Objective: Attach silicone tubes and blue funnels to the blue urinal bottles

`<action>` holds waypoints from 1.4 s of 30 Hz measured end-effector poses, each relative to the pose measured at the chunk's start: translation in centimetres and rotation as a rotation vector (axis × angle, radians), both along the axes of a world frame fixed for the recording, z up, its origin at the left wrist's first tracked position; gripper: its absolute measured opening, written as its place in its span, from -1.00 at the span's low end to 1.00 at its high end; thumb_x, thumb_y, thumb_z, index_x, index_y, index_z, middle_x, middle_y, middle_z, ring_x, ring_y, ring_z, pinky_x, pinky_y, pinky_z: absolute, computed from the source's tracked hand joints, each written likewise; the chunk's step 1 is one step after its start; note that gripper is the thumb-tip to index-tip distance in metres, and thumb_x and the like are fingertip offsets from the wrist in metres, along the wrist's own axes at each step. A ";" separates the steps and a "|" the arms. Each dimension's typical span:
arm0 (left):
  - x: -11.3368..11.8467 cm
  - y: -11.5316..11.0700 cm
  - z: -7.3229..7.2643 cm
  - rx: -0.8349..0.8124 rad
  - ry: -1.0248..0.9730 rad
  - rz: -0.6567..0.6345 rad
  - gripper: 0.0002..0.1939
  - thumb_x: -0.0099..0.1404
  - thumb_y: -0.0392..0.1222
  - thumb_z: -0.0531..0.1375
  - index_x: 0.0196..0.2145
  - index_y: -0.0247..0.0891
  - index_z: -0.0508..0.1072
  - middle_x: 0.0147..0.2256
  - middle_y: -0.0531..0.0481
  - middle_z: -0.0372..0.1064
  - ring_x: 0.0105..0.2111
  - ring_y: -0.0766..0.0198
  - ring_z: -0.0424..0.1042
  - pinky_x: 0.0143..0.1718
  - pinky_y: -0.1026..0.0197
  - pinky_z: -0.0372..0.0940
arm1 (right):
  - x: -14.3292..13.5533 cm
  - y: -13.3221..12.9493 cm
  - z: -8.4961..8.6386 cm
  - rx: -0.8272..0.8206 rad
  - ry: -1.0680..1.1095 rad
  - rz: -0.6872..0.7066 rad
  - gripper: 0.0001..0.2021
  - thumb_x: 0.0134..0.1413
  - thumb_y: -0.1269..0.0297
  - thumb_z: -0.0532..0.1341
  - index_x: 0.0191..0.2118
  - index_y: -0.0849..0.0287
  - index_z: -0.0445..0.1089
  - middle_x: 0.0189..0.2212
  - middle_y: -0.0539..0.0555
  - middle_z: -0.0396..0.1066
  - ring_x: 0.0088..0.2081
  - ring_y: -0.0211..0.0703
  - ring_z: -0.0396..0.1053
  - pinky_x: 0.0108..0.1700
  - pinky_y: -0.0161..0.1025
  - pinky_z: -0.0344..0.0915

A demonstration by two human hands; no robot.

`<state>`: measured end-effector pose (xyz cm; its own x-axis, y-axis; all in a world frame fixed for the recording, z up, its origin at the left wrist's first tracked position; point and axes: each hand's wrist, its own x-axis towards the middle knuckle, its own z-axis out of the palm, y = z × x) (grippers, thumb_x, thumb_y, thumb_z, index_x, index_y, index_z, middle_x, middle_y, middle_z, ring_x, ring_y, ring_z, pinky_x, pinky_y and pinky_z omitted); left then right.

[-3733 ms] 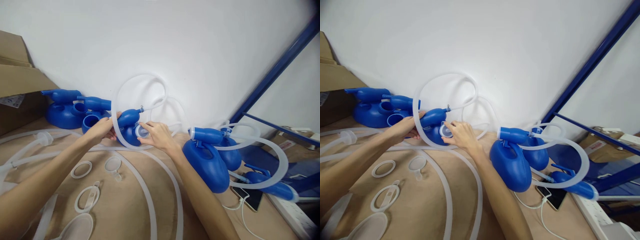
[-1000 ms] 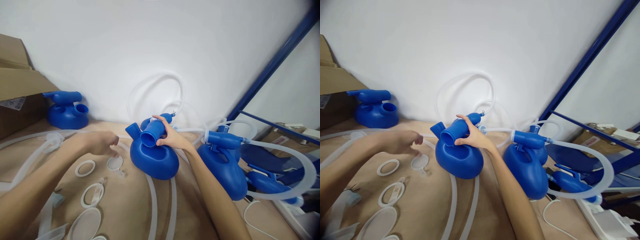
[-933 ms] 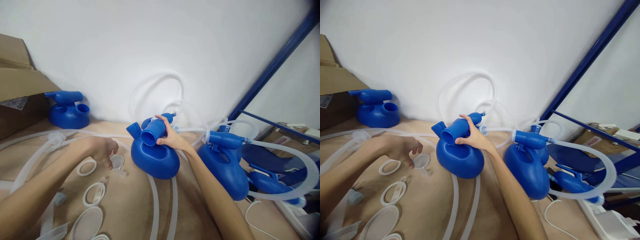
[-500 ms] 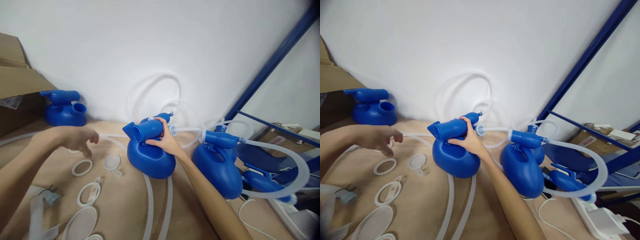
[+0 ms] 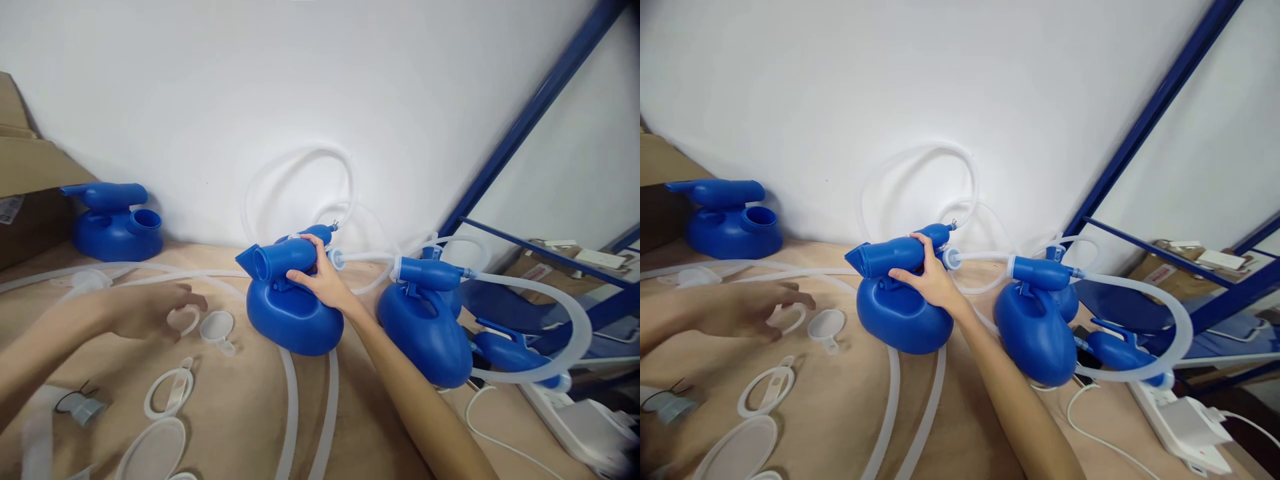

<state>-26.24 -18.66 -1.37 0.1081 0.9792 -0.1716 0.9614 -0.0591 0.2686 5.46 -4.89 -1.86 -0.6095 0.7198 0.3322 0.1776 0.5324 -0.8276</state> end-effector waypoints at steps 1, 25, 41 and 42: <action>0.4 -0.1 1.8 -0.033 -0.024 -0.056 -0.53 -0.05 -0.06 0.26 -0.11 0.01 0.58 -0.30 0.08 0.51 -0.35 0.11 0.47 -0.29 0.16 0.31 | 0.0 0.0 0.0 0.010 -0.001 -0.006 -0.15 0.07 -0.13 0.39 0.35 -0.08 -0.04 0.16 0.15 0.29 0.10 0.08 0.40 0.21 0.09 0.34; 8.7 2.7 -0.3 1.073 -0.333 -0.149 -0.38 0.29 0.21 0.32 0.22 -0.08 0.47 -0.14 -0.01 0.66 -0.23 0.07 0.66 -0.17 0.11 0.58 | -0.2 0.5 -0.6 0.076 0.031 0.012 -0.21 0.13 -0.14 0.34 0.33 0.00 -0.02 0.23 0.20 0.24 0.16 0.08 0.36 0.21 0.04 0.32; 6.9 2.5 1.9 1.003 0.081 -0.338 -0.48 0.48 -0.02 0.17 0.34 -0.06 0.33 0.17 -0.13 0.49 0.00 0.00 0.60 -0.09 0.11 0.50 | -0.2 0.1 -0.5 0.030 0.039 0.061 -0.18 0.10 -0.10 0.38 0.31 -0.01 -0.05 0.29 0.21 0.12 0.21 0.10 0.29 0.24 0.04 0.30; 6.3 2.3 2.6 0.895 0.097 -0.278 -0.42 0.44 0.07 0.20 0.35 -0.05 0.31 0.12 -0.14 0.53 -0.06 -0.03 0.62 -0.15 0.10 0.49 | -0.1 0.0 -0.4 0.030 0.027 0.064 -0.17 0.09 -0.10 0.39 0.31 -0.02 -0.05 0.29 0.21 0.13 0.21 0.11 0.29 0.24 0.06 0.30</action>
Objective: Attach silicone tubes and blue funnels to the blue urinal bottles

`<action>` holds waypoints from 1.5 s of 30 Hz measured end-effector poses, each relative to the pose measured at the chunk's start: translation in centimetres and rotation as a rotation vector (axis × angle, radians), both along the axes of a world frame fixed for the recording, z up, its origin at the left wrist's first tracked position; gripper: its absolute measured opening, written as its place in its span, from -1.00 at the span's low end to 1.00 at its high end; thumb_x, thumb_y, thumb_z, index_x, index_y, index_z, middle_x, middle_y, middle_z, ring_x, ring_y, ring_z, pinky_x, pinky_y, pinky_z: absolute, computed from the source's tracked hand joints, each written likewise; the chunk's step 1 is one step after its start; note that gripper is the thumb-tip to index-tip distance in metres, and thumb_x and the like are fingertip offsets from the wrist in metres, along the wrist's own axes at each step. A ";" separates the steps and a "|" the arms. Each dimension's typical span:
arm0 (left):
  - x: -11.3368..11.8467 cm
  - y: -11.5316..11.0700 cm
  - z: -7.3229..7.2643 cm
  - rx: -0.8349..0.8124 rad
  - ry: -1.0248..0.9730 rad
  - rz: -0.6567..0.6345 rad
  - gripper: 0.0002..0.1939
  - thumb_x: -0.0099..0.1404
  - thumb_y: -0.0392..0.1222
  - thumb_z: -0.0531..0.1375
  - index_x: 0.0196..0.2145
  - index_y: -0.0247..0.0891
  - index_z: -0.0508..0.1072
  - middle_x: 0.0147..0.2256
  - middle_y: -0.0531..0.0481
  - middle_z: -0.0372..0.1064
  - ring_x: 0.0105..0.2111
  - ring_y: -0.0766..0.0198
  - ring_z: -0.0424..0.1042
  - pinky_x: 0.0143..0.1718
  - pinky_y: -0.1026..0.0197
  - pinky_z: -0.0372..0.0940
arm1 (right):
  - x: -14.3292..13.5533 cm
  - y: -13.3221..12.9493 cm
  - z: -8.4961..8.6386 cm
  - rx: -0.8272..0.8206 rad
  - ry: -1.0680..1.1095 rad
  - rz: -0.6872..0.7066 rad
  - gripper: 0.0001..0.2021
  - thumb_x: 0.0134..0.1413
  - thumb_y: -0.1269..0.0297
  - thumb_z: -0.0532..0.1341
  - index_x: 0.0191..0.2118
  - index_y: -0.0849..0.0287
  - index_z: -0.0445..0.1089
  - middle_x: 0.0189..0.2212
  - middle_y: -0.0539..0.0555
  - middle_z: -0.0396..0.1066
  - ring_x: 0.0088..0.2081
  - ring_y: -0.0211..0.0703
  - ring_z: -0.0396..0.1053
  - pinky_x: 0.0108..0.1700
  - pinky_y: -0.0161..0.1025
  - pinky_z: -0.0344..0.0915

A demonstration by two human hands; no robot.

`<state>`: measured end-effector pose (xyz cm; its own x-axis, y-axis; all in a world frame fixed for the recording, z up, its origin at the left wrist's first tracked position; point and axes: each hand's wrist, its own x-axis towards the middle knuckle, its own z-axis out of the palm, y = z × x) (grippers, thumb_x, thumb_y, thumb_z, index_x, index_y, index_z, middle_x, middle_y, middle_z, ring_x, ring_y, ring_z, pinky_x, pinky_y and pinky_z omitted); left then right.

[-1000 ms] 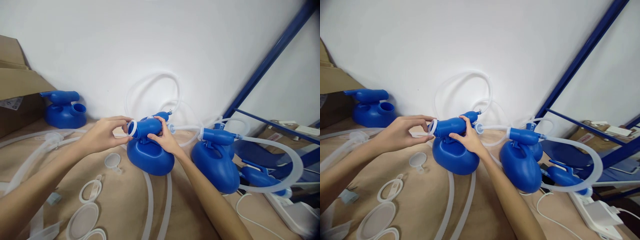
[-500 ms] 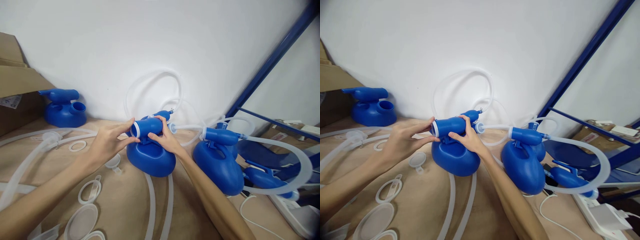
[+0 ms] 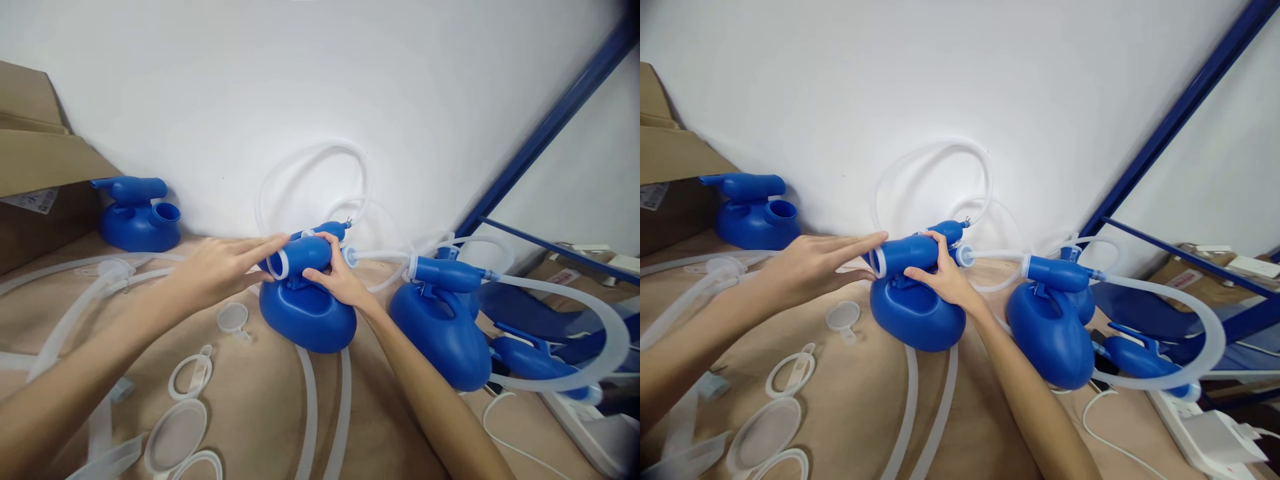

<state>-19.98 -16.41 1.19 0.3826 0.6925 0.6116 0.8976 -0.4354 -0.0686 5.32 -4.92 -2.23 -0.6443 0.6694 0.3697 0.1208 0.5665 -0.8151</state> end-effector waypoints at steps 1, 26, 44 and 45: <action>-0.7 -0.4 0.7 -0.109 -0.005 0.073 -0.37 0.39 0.14 0.22 0.34 -0.06 0.33 0.06 -0.15 0.57 -0.11 -0.05 0.62 -0.19 0.09 0.46 | 0.0 -0.1 0.1 -0.003 -0.009 -0.001 -0.16 0.08 -0.10 0.39 0.32 -0.02 -0.06 0.28 0.21 0.13 0.21 0.12 0.30 0.25 0.07 0.29; -1.3 -1.7 -5.3 -1.069 0.165 0.388 -0.68 -0.34 -0.46 0.28 -0.52 -0.20 0.47 -0.50 -0.02 0.49 -0.50 -0.02 0.50 -0.50 0.12 0.31 | 0.3 0.1 -0.1 -0.101 0.031 0.055 -0.15 0.08 -0.10 0.40 0.32 -0.08 -0.10 0.27 0.20 0.13 0.15 0.10 0.36 0.15 0.03 0.40; -2.4 0.7 -0.2 -0.280 -0.427 0.278 -0.77 0.38 -0.09 0.04 -0.20 -0.24 0.43 -0.22 -0.10 0.57 -0.24 0.11 0.61 -0.21 0.19 0.38 | 0.6 0.0 0.0 -0.075 0.049 0.111 -0.10 -0.06 -0.23 0.43 0.25 -0.05 -0.04 0.22 0.19 0.12 0.09 0.09 0.36 0.06 -0.02 0.42; -2.4 1.0 -0.7 -0.280 -0.470 0.270 -0.76 0.37 -0.04 0.07 -0.24 -0.21 0.45 -0.26 -0.07 0.58 -0.25 0.10 0.62 -0.22 0.19 0.40 | 0.6 0.0 -0.1 -0.063 0.049 0.119 -0.09 -0.09 -0.26 0.43 0.24 -0.05 -0.02 0.22 0.19 0.11 0.09 0.10 0.35 0.05 -0.02 0.42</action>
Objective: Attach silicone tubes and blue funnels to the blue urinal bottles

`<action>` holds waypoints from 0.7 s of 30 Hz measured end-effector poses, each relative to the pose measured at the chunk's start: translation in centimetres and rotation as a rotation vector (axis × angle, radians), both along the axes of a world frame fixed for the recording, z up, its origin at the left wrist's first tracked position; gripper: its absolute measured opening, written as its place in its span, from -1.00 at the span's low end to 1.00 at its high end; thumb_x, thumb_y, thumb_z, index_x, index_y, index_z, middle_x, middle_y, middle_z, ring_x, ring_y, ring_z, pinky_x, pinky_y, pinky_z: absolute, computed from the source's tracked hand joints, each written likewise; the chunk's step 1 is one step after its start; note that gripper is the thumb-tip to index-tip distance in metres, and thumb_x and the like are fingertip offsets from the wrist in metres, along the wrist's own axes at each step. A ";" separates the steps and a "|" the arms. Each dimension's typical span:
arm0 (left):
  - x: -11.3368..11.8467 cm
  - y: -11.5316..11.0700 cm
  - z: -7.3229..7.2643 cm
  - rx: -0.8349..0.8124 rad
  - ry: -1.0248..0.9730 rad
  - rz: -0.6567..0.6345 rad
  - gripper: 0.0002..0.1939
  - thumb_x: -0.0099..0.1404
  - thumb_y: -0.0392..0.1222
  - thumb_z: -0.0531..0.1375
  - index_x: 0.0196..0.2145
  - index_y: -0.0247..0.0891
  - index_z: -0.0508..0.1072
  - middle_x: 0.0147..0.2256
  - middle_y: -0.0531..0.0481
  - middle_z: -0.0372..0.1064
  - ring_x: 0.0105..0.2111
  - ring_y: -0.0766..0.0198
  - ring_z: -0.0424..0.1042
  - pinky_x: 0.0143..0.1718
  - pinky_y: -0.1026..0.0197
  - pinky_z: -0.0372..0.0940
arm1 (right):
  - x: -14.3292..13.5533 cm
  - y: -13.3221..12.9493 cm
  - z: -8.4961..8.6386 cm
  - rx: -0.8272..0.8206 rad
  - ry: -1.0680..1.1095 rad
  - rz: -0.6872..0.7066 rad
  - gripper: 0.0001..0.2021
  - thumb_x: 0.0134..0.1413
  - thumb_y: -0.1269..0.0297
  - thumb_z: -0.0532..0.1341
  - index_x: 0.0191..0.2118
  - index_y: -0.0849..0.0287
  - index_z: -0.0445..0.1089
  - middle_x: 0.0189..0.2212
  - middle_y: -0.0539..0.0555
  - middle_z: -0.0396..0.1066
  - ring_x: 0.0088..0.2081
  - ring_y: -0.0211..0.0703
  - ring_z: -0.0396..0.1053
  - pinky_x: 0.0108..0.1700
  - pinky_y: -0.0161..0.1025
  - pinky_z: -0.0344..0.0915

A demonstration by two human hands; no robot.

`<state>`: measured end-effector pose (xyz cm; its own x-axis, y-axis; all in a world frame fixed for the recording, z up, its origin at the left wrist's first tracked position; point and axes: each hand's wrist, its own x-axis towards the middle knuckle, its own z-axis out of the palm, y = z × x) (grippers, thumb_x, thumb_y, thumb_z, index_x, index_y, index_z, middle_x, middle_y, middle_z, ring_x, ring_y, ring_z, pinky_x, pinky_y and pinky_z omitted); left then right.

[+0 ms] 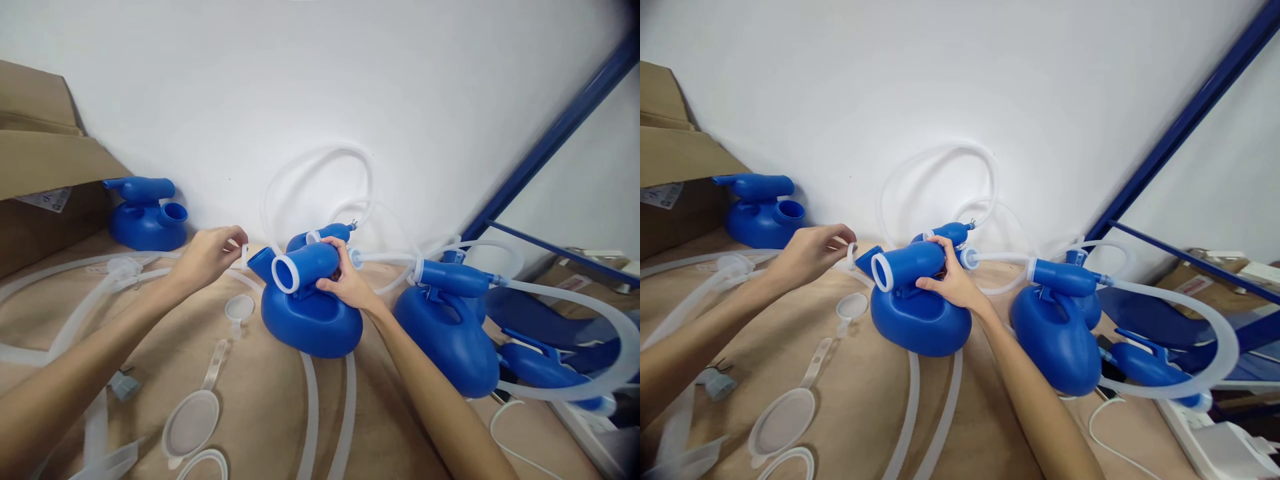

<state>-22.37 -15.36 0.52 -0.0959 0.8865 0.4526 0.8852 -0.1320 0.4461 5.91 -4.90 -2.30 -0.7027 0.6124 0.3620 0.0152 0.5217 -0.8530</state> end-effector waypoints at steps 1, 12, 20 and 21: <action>0.0 0.3 -0.4 0.004 -0.038 0.004 -0.74 0.35 0.00 0.09 -0.27 -0.20 0.47 -0.29 -0.06 0.60 -0.26 0.08 0.62 -0.23 0.18 0.42 | 0.0 0.0 0.0 0.010 -0.006 0.006 -0.08 -0.12 -0.29 0.43 0.24 -0.05 -0.01 0.22 0.19 0.10 0.10 0.11 0.34 0.05 -0.02 0.42; 0.5 -0.1 0.1 -0.112 -0.184 -0.126 -0.45 0.35 0.26 0.09 -0.06 -0.14 0.67 -0.02 -0.08 0.62 -0.07 -0.04 0.59 -0.03 0.07 0.49 | 0.1 0.0 0.1 0.056 -0.041 0.007 -0.07 -0.12 -0.33 0.41 0.26 -0.07 0.03 0.26 0.18 0.09 0.26 0.24 0.21 0.22 0.09 0.32; -0.9 -0.7 0.7 -0.250 -0.190 -0.297 -0.44 0.28 0.29 0.26 0.14 0.04 0.56 0.12 0.03 0.54 0.08 0.00 0.54 0.08 0.11 0.48 | 0.7 0.2 0.5 0.008 -0.128 0.037 -0.07 0.01 -0.23 0.39 0.37 -0.11 -0.07 0.30 0.19 0.07 0.19 0.19 0.30 0.20 0.09 0.34; -1.1 -0.7 0.6 -0.249 -0.220 -0.344 -0.44 0.26 0.27 0.29 0.15 0.05 0.55 0.16 0.04 0.50 0.11 -0.01 0.52 0.12 0.09 0.46 | 0.7 0.3 0.4 0.019 -0.128 0.034 -0.07 0.03 -0.24 0.38 0.38 -0.11 -0.08 0.32 0.20 0.05 0.21 0.20 0.29 0.22 0.10 0.31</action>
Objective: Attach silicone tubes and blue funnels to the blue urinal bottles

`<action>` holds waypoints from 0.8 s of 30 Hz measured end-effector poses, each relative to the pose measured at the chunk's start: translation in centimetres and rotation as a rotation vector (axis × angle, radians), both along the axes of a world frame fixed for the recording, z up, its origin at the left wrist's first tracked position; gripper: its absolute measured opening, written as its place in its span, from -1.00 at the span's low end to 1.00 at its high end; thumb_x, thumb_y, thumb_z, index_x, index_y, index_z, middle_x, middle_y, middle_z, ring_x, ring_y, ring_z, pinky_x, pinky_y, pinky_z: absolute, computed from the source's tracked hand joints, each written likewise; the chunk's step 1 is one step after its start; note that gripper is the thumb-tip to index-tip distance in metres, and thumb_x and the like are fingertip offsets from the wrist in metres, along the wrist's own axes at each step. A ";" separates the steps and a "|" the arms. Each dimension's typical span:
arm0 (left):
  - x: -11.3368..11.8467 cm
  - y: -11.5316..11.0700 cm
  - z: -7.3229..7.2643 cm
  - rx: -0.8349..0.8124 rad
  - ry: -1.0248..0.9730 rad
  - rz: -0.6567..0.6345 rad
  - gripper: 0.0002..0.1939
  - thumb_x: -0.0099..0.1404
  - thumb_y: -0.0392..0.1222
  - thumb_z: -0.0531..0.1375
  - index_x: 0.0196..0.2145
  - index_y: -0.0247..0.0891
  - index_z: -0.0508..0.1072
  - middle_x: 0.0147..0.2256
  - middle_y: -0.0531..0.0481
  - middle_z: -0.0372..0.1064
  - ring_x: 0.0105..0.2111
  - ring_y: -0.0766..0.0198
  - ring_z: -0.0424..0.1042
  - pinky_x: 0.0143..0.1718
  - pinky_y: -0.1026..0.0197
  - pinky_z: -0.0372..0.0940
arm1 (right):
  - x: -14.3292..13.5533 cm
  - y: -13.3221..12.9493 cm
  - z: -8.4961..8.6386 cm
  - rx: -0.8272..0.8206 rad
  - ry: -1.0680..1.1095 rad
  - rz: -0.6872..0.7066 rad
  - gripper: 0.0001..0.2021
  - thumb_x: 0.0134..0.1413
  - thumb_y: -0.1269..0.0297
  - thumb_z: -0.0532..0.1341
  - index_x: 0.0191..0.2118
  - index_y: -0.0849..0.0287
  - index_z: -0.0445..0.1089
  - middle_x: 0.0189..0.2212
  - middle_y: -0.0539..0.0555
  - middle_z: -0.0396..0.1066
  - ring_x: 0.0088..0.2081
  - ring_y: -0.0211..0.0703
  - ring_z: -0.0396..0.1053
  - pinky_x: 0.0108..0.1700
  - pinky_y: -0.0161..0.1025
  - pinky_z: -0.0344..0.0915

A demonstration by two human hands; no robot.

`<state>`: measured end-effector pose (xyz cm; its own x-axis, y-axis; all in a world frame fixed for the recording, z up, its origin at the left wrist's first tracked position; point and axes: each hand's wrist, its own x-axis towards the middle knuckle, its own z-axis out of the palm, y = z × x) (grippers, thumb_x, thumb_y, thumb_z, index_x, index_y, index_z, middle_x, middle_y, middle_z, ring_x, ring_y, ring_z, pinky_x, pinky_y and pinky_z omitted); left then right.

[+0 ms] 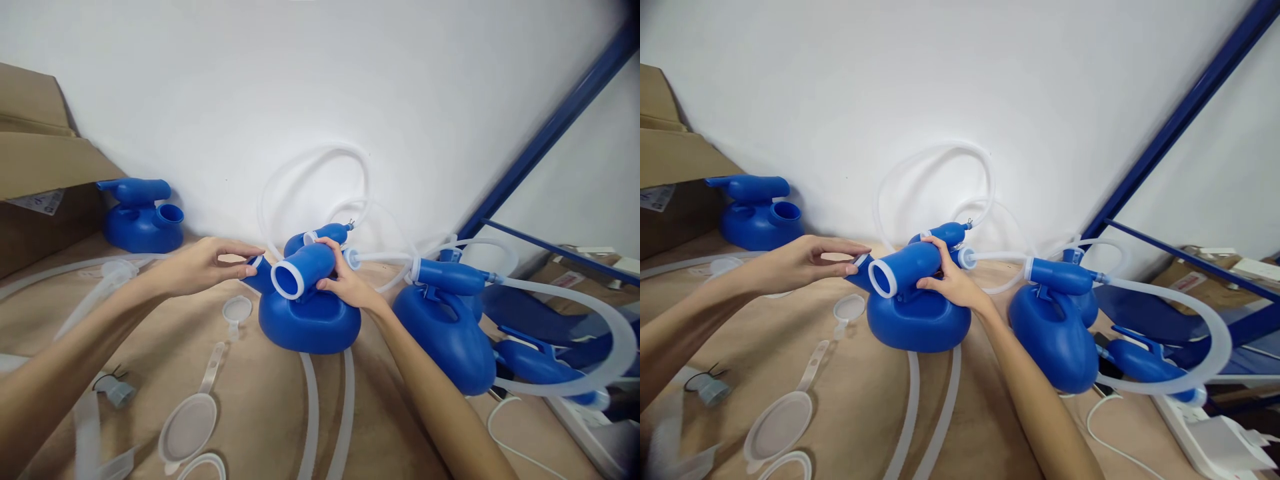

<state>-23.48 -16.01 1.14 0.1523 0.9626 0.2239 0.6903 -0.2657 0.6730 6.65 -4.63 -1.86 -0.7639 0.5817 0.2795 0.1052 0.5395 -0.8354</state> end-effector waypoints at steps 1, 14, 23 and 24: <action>-0.2 0.0 -0.1 0.008 -0.031 -0.035 -0.43 0.24 0.26 0.32 0.15 0.03 0.56 0.18 0.04 0.48 0.14 -0.03 0.50 0.14 0.07 0.46 | 0.0 0.1 0.0 0.011 0.008 -0.002 -0.06 0.03 -0.25 0.37 0.38 -0.10 -0.08 0.34 0.20 0.02 0.24 0.22 0.26 0.24 0.11 0.29; -1.0 0.4 -0.5 0.063 -0.108 -0.246 -0.60 0.26 -0.01 0.38 0.07 0.05 0.61 0.20 -0.02 0.45 0.23 0.00 0.42 0.26 -0.06 0.35 | -0.4 0.7 -0.5 0.020 0.067 0.033 -0.06 -0.04 -0.39 0.32 0.32 -0.06 -0.03 0.35 0.22 0.01 0.25 0.21 0.25 0.24 0.07 0.28; 2.9 0.5 -1.9 0.115 0.091 -0.057 -0.32 0.31 0.19 0.22 0.25 -0.24 0.34 0.22 -0.22 0.41 0.18 -0.09 0.43 0.22 -0.10 0.35 | -0.7 0.7 -0.6 0.018 0.091 0.050 -0.03 -0.09 -0.45 0.31 0.30 -0.04 -0.01 0.30 0.22 0.08 0.22 0.19 0.27 0.23 0.06 0.29; 3.3 0.6 -2.2 0.138 0.097 -0.052 -0.34 0.32 0.20 0.20 0.23 -0.27 0.33 0.19 -0.25 0.42 0.16 -0.09 0.44 0.21 -0.10 0.35 | -0.7 0.7 -0.6 0.016 0.095 0.052 -0.03 -0.10 -0.46 0.31 0.29 -0.03 0.00 0.30 0.22 0.07 0.23 0.20 0.26 0.23 0.05 0.28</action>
